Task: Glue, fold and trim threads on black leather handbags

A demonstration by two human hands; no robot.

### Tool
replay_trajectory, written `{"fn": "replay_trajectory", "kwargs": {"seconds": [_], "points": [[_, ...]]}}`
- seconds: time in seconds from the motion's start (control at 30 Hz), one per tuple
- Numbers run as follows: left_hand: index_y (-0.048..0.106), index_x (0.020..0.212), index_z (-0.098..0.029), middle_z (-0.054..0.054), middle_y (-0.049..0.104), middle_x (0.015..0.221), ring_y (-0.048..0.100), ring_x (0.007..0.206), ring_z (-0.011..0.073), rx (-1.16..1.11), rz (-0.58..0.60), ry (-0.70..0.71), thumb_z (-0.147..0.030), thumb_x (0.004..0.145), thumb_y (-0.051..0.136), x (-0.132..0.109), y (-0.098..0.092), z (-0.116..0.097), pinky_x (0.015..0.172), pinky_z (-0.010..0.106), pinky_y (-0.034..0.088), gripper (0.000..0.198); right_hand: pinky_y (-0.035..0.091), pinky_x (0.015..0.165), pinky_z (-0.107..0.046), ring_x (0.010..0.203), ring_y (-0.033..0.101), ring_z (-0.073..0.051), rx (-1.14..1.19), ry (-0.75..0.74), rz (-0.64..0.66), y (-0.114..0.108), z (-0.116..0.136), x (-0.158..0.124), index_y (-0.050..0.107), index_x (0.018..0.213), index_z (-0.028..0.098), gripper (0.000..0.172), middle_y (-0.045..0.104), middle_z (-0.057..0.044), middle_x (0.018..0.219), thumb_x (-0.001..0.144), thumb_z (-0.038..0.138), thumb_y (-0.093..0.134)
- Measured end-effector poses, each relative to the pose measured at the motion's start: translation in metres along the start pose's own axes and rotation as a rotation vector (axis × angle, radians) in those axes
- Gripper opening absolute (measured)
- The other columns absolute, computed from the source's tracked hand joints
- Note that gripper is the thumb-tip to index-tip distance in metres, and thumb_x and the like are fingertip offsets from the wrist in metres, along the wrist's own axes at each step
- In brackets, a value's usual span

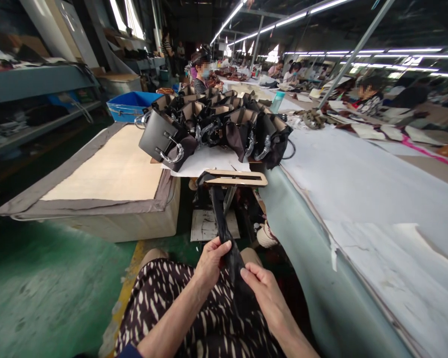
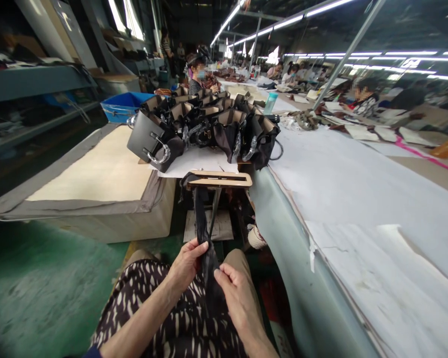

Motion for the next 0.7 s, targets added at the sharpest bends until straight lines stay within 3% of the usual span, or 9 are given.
{"fn": "replay_trajectory", "kwargs": {"seconds": [0.13, 0.37, 0.5, 0.57, 0.7], "points": [[0.061, 0.071, -0.012, 0.000, 0.059, 0.060, 0.052, 0.052, 0.0095, -0.021, -0.055, 0.004, -0.029, 0.054, 0.078, 0.000, -0.004, 0.007, 0.052, 0.020, 0.043, 0.029, 0.029, 0.053, -0.024, 0.059, 0.029, -0.013, -0.075, -0.089, -0.051, -0.008, 0.006, -0.003, 0.039, 0.063, 0.020, 0.031, 0.029, 0.004, 0.063, 0.081, 0.043, 0.051], [0.060, 0.072, -0.013, -0.002, 0.059, 0.058, 0.053, 0.048, 0.0092, -0.009, -0.135, -0.026, -0.030, 0.051, 0.079, -0.002, -0.009, 0.014, 0.047, 0.019, 0.041, 0.033, 0.027, 0.049, -0.022, 0.055, 0.030, -0.011, 0.035, 0.028, 0.011, -0.007, 0.003, -0.008, 0.047, 0.063, 0.018, 0.031, 0.032, 0.005, 0.059, 0.077, 0.045, 0.057], [0.055, 0.066, -0.014, -0.007, 0.049, 0.046, 0.036, 0.035, 0.0024, 0.004, -0.128, -0.065, -0.031, 0.054, 0.078, -0.004, -0.009, 0.013, 0.034, 0.015, 0.024, 0.031, 0.029, 0.049, -0.021, 0.056, 0.036, -0.011, 0.163, 0.077, 0.006, -0.010, -0.004, -0.010, 0.050, 0.067, 0.018, 0.030, 0.039, 0.004, 0.059, 0.077, 0.044, 0.059], [0.052, 0.063, -0.015, -0.009, 0.041, 0.042, 0.028, 0.032, 0.0009, -0.010, -0.091, -0.078, -0.033, 0.056, 0.077, -0.005, -0.008, 0.013, 0.033, 0.015, 0.017, 0.032, 0.030, 0.049, -0.021, 0.055, 0.037, -0.011, 0.249, 0.101, 0.001, -0.011, -0.005, -0.012, 0.049, 0.066, 0.017, 0.031, 0.041, 0.004, 0.058, 0.075, 0.044, 0.062], [0.048, 0.062, -0.015, -0.008, 0.039, 0.042, 0.029, 0.032, 0.0017, -0.051, 0.098, -0.142, -0.036, 0.061, 0.075, -0.011, 0.002, 0.017, 0.034, 0.016, 0.014, 0.034, 0.034, 0.054, -0.020, 0.058, 0.041, -0.010, 0.434, 0.150, -0.027, -0.010, -0.007, -0.015, 0.051, 0.068, 0.017, 0.029, 0.047, 0.003, 0.062, 0.072, 0.040, 0.068]]}}
Point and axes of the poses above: each hand's wrist, its own x-axis towards the middle knuckle, its own y-axis out of the palm, z = x × y, the point moved 5 cm from there along x, towards the middle knuckle
